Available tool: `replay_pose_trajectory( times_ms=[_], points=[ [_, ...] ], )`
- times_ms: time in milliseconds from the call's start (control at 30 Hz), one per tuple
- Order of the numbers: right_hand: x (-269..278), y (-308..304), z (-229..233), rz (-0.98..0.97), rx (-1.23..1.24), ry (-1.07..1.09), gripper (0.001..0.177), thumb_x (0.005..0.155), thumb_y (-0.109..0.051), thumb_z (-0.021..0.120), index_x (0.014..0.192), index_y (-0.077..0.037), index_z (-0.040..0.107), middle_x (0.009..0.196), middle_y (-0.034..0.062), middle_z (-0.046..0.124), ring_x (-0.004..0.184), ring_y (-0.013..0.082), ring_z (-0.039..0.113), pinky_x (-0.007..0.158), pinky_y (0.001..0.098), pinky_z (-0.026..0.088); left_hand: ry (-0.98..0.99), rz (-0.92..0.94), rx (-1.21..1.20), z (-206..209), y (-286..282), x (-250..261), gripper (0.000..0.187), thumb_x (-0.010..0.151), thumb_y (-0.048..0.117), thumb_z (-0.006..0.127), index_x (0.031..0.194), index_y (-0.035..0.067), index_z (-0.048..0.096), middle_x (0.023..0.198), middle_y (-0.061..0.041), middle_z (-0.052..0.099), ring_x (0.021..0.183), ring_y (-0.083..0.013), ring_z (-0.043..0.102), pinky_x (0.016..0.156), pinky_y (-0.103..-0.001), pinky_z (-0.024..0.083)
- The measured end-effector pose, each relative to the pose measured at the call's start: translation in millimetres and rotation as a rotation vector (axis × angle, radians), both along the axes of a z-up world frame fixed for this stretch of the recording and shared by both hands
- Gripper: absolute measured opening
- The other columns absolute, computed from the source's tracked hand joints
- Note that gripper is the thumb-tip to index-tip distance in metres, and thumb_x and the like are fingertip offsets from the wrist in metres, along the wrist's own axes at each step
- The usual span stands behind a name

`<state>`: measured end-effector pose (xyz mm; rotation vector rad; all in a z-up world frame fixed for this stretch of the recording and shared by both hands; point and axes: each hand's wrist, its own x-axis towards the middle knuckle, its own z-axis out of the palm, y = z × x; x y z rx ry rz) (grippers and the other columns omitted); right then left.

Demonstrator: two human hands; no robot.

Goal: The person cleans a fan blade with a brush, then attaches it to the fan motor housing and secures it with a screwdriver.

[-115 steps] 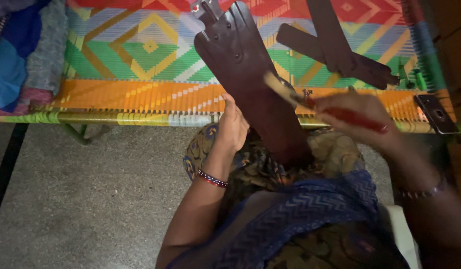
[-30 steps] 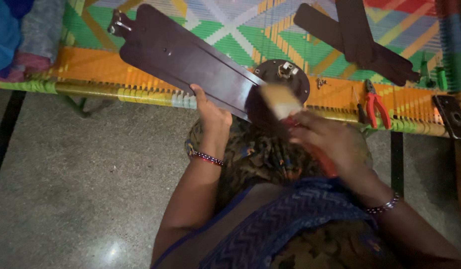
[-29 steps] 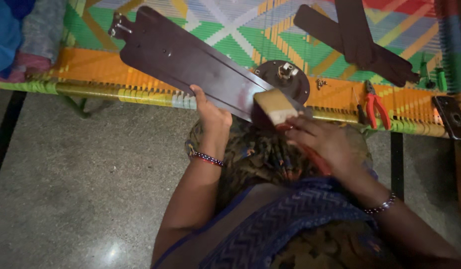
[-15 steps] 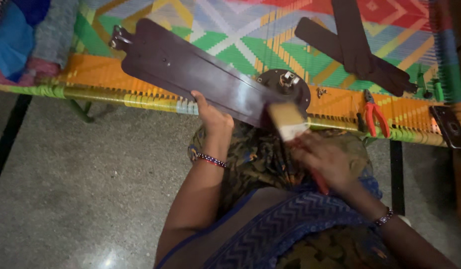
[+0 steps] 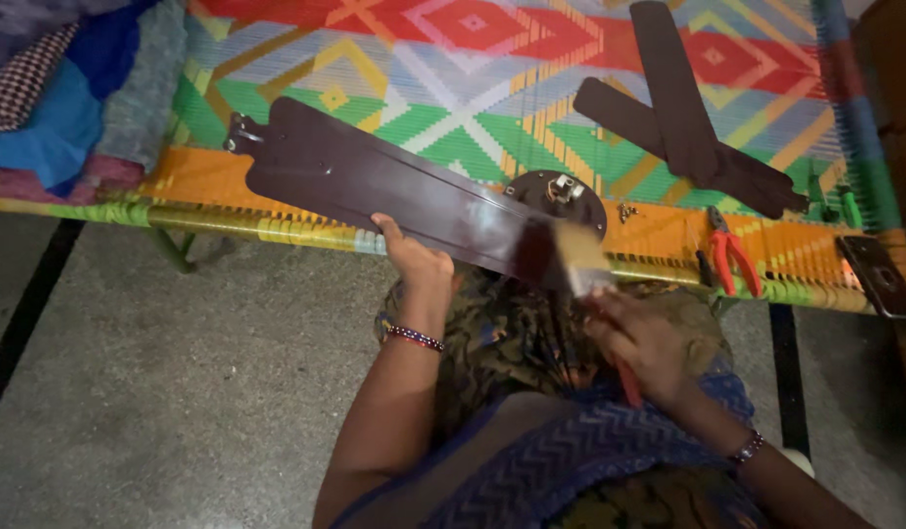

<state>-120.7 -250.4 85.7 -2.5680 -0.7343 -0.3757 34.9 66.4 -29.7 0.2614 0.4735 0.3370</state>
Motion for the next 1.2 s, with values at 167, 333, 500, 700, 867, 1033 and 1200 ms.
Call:
replay_pose_trajectory(
  times_ms=[167, 333, 500, 700, 867, 1033, 1200],
  points=[
    [4.8, 11.8, 6.4, -0.062, -0.238, 0.095, 0.034, 0.089, -0.020, 0.059, 0.122, -0.017, 0.070, 0.133, 0.0079, 0.068, 0.113, 0.0298, 0.067, 0.091, 0.0378, 0.054, -0.036, 0.013, 0.019, 0.2, 2.6, -1.0, 0.096, 0.090, 0.073, 0.050, 0.157, 0.006, 0.033, 0.162, -0.013, 0.039, 0.146, -0.0298, 0.040, 0.122, -0.048, 0.028],
    [5.2, 11.1, 8.3, -0.298, 0.043, 0.480, 0.039, 0.094, -0.024, 0.062, 0.132, -0.017, 0.067, 0.121, 0.0138, 0.073, 0.103, 0.0324, 0.072, 0.091, 0.0380, 0.055, 0.151, -0.076, 0.015, 13.6, 0.4, -4.6, 0.098, 0.089, 0.075, 0.046, 0.160, 0.012, 0.024, 0.165, -0.007, 0.026, 0.149, -0.0245, 0.029, 0.121, -0.049, 0.016],
    [17.0, 2.3, -7.9, 0.546, -0.142, -0.101, 0.026, 0.087, -0.020, 0.058, 0.112, -0.014, 0.067, 0.136, 0.0082, 0.066, 0.123, 0.0306, 0.065, 0.098, 0.0386, 0.055, 0.034, -0.063, -0.018, 18.6, -1.8, -7.4, 0.094, 0.091, 0.072, 0.048, 0.156, 0.006, 0.033, 0.160, -0.015, 0.038, 0.145, -0.0312, 0.040, 0.121, -0.049, 0.030],
    [11.7, -6.5, -17.6, 0.190, 0.009, 0.104, 0.021, 0.087, -0.023, 0.067, 0.107, -0.017, 0.069, 0.134, 0.0004, 0.067, 0.114, 0.0198, 0.070, 0.091, 0.0320, 0.058, -0.025, -0.038, 0.019, 23.0, -3.3, -8.8, 0.084, 0.096, 0.067, 0.045, 0.149, 0.002, 0.042, 0.151, -0.017, 0.050, 0.138, -0.0338, 0.049, 0.117, -0.050, 0.037],
    [8.4, -7.0, -18.0, 0.309, -0.073, -0.036, 0.023, 0.080, -0.023, 0.074, 0.103, -0.021, 0.072, 0.130, 0.0011, 0.070, 0.111, 0.0243, 0.071, 0.089, 0.0344, 0.056, -0.005, -0.051, 0.044, 27.5, -5.9, -12.7, 0.083, 0.096, 0.066, 0.044, 0.149, 0.003, 0.042, 0.151, -0.016, 0.049, 0.137, -0.0331, 0.049, 0.115, -0.051, 0.038],
    [8.0, -11.1, -27.7, 0.159, -0.134, 0.054, 0.018, 0.082, -0.026, 0.078, 0.099, -0.022, 0.072, 0.124, -0.0045, 0.073, 0.100, 0.0206, 0.072, 0.082, 0.0388, 0.056, 0.003, -0.004, 0.036, 30.5, -6.2, -9.7, 0.082, 0.097, 0.064, 0.046, 0.148, 0.000, 0.042, 0.151, -0.018, 0.050, 0.136, -0.0342, 0.052, 0.115, -0.051, 0.041],
    [12.6, -19.7, -37.8, 0.078, -0.236, -0.008, 0.021, 0.077, -0.023, 0.079, 0.097, -0.021, 0.072, 0.112, 0.0001, 0.073, 0.101, 0.0261, 0.071, 0.073, 0.0369, 0.058, 0.038, -0.012, 0.040, 33.8, -10.8, -11.9, 0.078, 0.097, 0.061, 0.050, 0.150, 0.005, 0.040, 0.154, -0.015, 0.046, 0.138, -0.0305, 0.049, 0.116, -0.049, 0.040]
  ],
)
